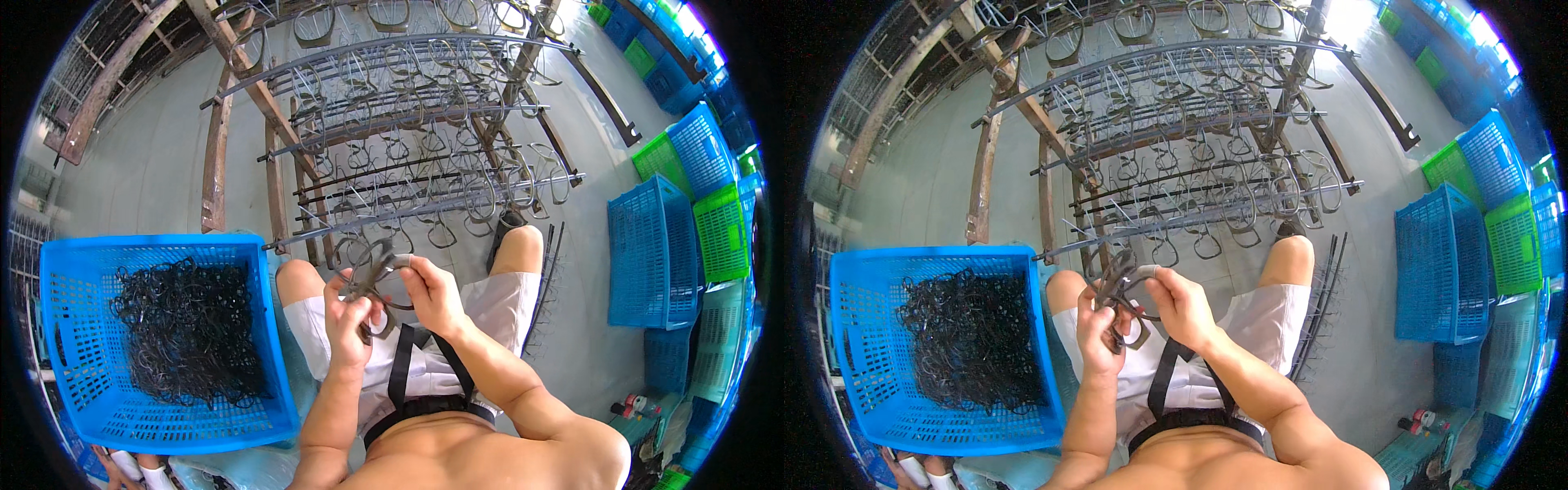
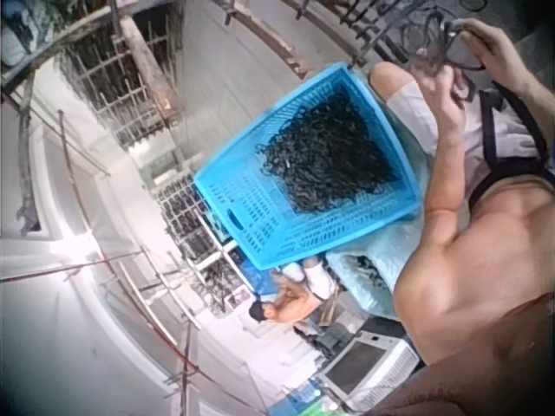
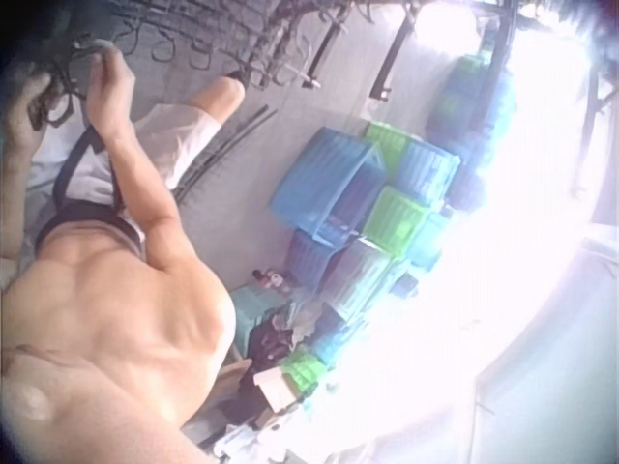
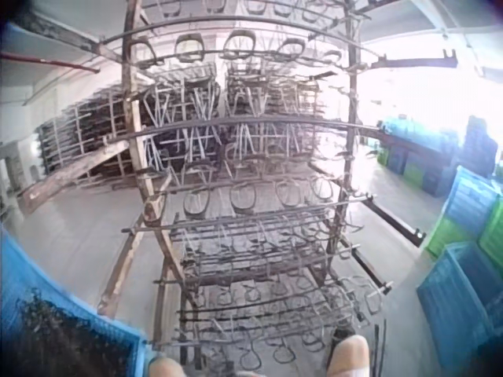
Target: The person picks small metal hoops from a blue basket and attaches them one by one to horizontal rods on a metal rack. The person repeats this process continuously, filling the rack with hoops.
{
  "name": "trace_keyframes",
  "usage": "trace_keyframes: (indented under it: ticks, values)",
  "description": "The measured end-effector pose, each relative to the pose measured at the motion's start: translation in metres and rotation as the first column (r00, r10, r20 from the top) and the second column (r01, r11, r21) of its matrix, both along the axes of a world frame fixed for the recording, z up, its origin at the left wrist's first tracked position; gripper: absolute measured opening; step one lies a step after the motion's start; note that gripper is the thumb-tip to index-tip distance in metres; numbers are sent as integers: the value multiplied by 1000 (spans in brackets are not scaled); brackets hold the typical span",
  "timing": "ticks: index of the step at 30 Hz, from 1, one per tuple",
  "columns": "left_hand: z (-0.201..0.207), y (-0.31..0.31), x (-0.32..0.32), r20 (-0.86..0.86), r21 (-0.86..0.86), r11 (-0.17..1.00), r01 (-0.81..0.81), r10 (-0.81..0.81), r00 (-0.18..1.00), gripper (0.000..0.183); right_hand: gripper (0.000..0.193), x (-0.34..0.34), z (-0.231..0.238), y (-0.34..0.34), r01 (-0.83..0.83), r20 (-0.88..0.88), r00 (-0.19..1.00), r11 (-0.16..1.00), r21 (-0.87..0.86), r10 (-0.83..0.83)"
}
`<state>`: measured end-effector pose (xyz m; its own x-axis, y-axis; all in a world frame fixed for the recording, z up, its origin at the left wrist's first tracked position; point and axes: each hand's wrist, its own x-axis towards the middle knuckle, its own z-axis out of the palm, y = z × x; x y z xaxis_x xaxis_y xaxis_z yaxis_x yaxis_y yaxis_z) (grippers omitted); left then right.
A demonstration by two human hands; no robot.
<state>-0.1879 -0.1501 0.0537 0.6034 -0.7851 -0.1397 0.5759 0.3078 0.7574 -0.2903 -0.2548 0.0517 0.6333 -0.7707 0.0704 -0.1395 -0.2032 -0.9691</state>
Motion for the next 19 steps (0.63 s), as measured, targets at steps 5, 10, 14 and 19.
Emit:
trace_keyframes:
  ticks: [5,10,14,19]
  values:
    - [-3,0,3,-336,33,994,108,-91,938,30,16,-8,1,-22,-64,48,995,942,-329,84]
    - [0,3,21,-555,-7,996,90,-79,828,28,15,-34,6,-46,-213,-6,974,899,-382,228]
    - [-14,4,21,-472,-28,999,46,-54,880,28,11,-54,6,-54,-313,220,927,950,6,304]
    - [-10,-5,6,84,232,961,153,-176,981,43,12,-54,8,-82,-554,-18,830,819,-150,558]
